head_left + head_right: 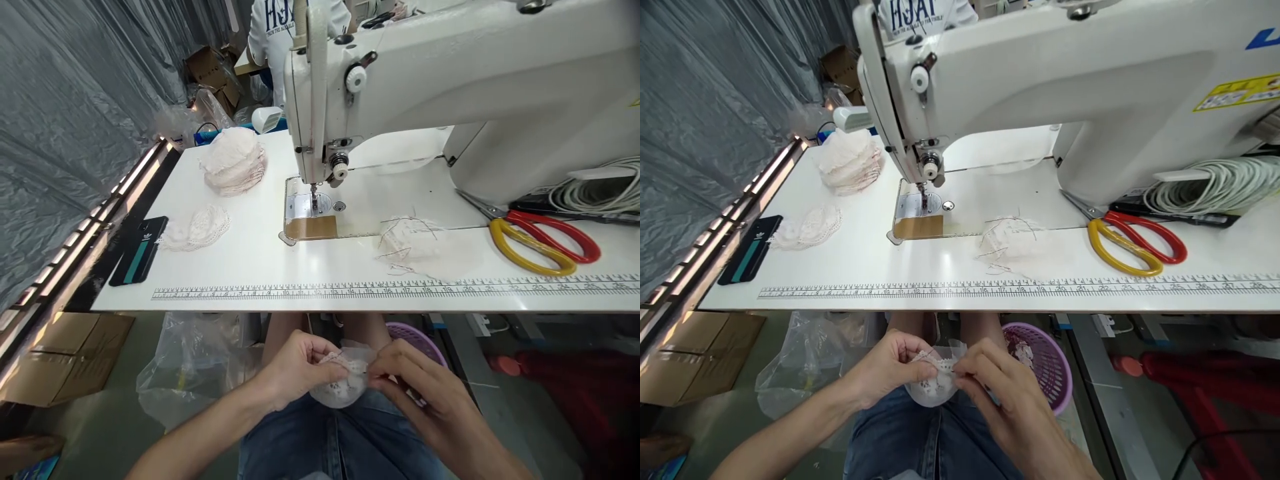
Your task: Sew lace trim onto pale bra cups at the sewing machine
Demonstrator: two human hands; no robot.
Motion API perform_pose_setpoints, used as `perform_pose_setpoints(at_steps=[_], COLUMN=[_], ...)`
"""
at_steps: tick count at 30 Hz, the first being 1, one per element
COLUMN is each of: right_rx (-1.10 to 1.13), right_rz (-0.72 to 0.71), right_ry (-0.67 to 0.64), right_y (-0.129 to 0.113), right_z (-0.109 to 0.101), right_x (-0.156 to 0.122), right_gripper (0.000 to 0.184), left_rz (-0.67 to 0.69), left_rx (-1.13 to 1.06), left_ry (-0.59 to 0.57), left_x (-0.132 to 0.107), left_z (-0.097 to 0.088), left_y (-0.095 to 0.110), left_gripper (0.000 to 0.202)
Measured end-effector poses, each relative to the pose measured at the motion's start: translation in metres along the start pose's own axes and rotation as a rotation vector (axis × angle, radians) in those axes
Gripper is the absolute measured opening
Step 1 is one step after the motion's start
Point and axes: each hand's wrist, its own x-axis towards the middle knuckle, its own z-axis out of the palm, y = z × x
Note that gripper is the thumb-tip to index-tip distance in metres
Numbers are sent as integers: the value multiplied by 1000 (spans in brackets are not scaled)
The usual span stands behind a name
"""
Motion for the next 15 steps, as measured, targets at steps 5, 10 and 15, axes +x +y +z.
perform_pose_setpoints(at_steps=[5,10,15], right_rx=[-7,-60,-118], right_rz=[10,87,155], right_ry=[-5,-64,36], right_y=[8,7,23], right_z=[13,14,4], right_x=[-1,-6,-22], right_gripper=[12,15,17], left_rz=[-24,-16,-20], left_rx=[-15,31,13], left_ry=[26,22,0], left_x=[-1,1,2], left_z=[0,-2,-6], left_y=[-2,-3,-4], left_gripper=[42,36,39])
